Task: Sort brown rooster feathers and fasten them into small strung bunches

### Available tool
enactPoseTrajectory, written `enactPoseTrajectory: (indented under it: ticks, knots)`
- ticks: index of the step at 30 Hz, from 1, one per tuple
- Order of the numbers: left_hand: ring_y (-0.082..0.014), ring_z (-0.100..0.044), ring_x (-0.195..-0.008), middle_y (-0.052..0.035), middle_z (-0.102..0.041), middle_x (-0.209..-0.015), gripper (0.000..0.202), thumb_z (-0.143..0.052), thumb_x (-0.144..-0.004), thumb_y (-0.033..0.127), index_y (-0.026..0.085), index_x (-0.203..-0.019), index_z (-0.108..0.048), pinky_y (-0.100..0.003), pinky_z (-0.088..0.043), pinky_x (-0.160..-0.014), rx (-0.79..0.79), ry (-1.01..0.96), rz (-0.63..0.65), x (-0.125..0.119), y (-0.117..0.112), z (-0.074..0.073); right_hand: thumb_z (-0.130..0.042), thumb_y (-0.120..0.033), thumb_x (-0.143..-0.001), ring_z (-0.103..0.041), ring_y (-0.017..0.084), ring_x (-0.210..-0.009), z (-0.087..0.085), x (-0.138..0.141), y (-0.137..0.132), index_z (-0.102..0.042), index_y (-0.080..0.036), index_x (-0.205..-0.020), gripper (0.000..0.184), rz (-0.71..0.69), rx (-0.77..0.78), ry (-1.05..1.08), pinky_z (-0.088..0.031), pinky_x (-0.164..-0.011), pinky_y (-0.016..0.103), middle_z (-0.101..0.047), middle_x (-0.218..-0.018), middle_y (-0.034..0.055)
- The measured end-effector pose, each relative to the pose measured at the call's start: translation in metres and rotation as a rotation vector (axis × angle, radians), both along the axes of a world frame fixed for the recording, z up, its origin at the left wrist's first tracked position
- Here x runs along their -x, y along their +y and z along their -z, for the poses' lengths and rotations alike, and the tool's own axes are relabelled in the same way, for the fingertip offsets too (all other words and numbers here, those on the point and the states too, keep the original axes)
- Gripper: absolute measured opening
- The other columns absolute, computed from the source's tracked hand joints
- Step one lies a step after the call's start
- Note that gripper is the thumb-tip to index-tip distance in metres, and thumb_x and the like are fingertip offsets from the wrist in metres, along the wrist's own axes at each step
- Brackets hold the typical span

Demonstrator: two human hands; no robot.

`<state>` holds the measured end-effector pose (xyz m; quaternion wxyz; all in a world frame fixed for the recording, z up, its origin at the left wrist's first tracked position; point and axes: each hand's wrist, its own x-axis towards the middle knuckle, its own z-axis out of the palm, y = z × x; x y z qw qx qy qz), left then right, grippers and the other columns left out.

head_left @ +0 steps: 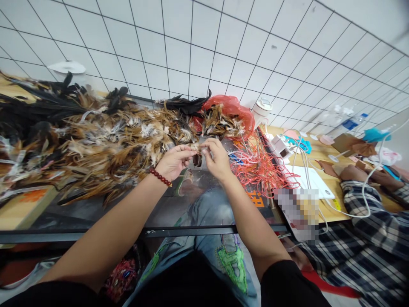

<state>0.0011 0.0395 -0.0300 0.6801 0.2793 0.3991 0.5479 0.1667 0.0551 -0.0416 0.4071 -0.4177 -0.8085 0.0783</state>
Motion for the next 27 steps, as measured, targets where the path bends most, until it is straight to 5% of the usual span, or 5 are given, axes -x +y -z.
enactPoseTrajectory:
  ticks: [4, 10, 15, 21, 27]
  knots:
    - [-0.0080, -0.059, -0.058, -0.0029, -0.067, -0.069, 0.021, -0.078, -0.058, 0.003, 0.011, -0.070, -0.063, -0.017, -0.046, -0.056, -0.154, 0.140, -0.054, -0.005, -0.003, 0.003, -0.044, -0.011, -0.087, -0.056, 0.020, -0.119, 0.004, 0.001, 0.004, -0.060, -0.020, -0.119, 0.037, -0.170, 0.011, 0.029, -0.043, -0.101, 0.037, -0.064, -0.126, 0.0101]
    - [-0.0089, -0.060, -0.068, -0.0019, -0.067, -0.071, 0.021, -0.080, -0.055, 0.005, 0.012, -0.069, -0.066, -0.018, -0.047, -0.069, -0.338, 0.341, -0.223, -0.009, -0.003, 0.005, -0.052, -0.022, -0.088, -0.064, 0.019, -0.084, 0.008, 0.007, -0.001, -0.069, -0.019, -0.099, 0.021, -0.012, 0.108, -0.012, -0.049, -0.085, 0.034, -0.071, -0.094, 0.0066]
    - [-0.0088, -0.059, -0.066, -0.0013, -0.066, -0.071, 0.021, -0.077, -0.056, 0.004, 0.013, -0.072, -0.066, -0.018, -0.046, -0.066, -0.384, 0.418, -0.205, -0.007, -0.002, 0.008, -0.053, -0.015, -0.082, -0.059, 0.020, -0.110, 0.003, 0.007, -0.005, -0.054, -0.021, -0.133, 0.052, -0.044, 0.017, -0.016, -0.047, -0.092, 0.034, -0.055, -0.135, 0.0104]
    - [-0.0092, -0.061, -0.068, -0.0011, -0.067, -0.070, 0.022, -0.074, -0.058, 0.001, 0.013, -0.075, -0.068, -0.016, -0.047, -0.067, -0.420, 0.493, -0.296, -0.007, -0.003, 0.006, -0.053, -0.023, -0.088, -0.063, 0.018, -0.089, 0.003, 0.007, -0.003, -0.071, -0.021, -0.092, 0.018, -0.008, 0.071, -0.051, -0.047, -0.084, 0.032, -0.071, -0.092, 0.0057]
    - [-0.0090, -0.064, -0.071, -0.0007, -0.067, -0.073, 0.024, -0.073, -0.061, -0.001, 0.015, -0.077, -0.066, -0.017, -0.051, -0.073, -0.402, 0.386, -0.345, -0.012, -0.007, 0.002, -0.059, -0.026, -0.082, -0.061, 0.014, -0.072, 0.004, 0.012, -0.003, -0.069, -0.019, -0.077, 0.013, -0.097, 0.220, 0.260, -0.048, -0.074, 0.028, -0.068, -0.075, 0.0012]
